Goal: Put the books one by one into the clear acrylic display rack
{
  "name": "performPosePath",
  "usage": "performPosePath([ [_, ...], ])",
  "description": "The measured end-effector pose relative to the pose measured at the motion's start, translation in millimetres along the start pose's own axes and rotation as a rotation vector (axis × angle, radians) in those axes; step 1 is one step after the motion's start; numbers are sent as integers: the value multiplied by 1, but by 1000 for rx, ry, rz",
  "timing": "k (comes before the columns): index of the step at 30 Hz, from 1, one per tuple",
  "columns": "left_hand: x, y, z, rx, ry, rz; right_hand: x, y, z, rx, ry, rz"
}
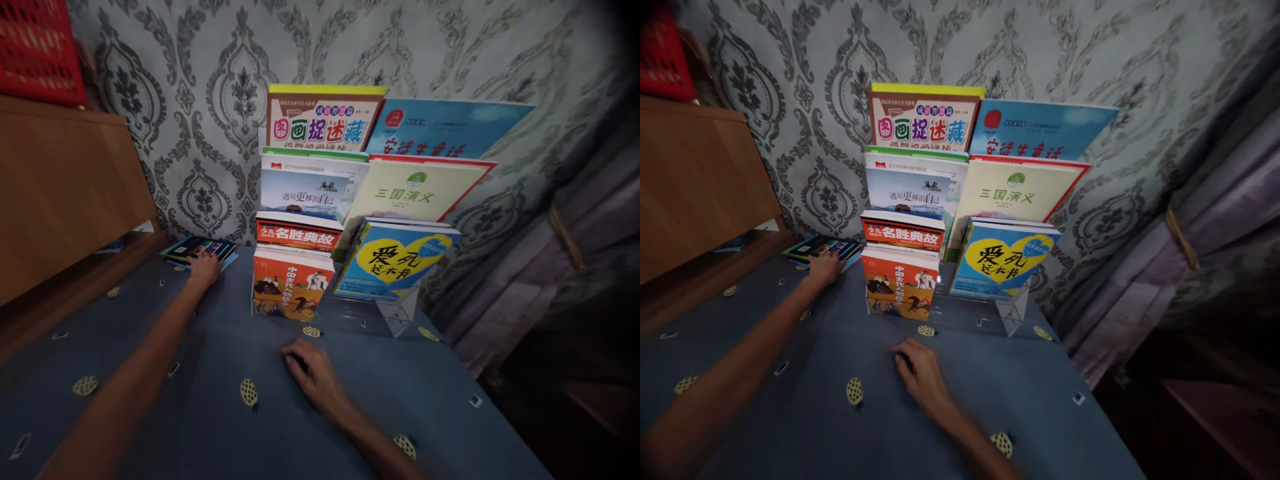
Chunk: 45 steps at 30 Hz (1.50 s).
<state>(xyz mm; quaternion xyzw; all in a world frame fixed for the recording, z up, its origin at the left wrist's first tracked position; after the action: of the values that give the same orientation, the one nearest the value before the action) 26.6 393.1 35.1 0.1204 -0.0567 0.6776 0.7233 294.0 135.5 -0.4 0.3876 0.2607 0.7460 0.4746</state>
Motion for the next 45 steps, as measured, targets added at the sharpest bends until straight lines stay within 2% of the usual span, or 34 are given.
performPosePath([
  [8,-34,-3,13,104,-42,-148,-1,0,-1,-34,-8,21],
  [18,-95,0,24,206,-24,-260,0,-1,-2,-50,-16,41],
  [28,-177,-5,53,220,2,-379,0,0,-2,-33,-21,56],
  [32,-213,-25,69,199,39,-420,0,0,-2,-43,-6,29],
  [37,-271,-77,87,126,89,-586,0,-2,-4,-18,-16,35],
  [40,-304,-105,95,41,28,-707,0,-3,-4,-6,-53,41],
  [42,-314,-116,97,-24,-1,-765,0,-3,-4,-6,-59,39],
  [45,-302,-113,96,-109,-22,-751,0,-2,-3,-10,-43,41],
])
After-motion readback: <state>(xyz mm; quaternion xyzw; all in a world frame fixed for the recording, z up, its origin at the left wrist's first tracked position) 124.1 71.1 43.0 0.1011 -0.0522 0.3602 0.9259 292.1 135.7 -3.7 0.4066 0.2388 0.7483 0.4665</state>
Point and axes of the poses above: each hand's wrist, its own x-axis towards the middle knuckle, its own z-axis out of the back of the hand, y = z × x, the point moved 1 cm from there along x, towards the middle knuckle, and after that the axes turned 3 degrees about x, right-handed, at the moved point
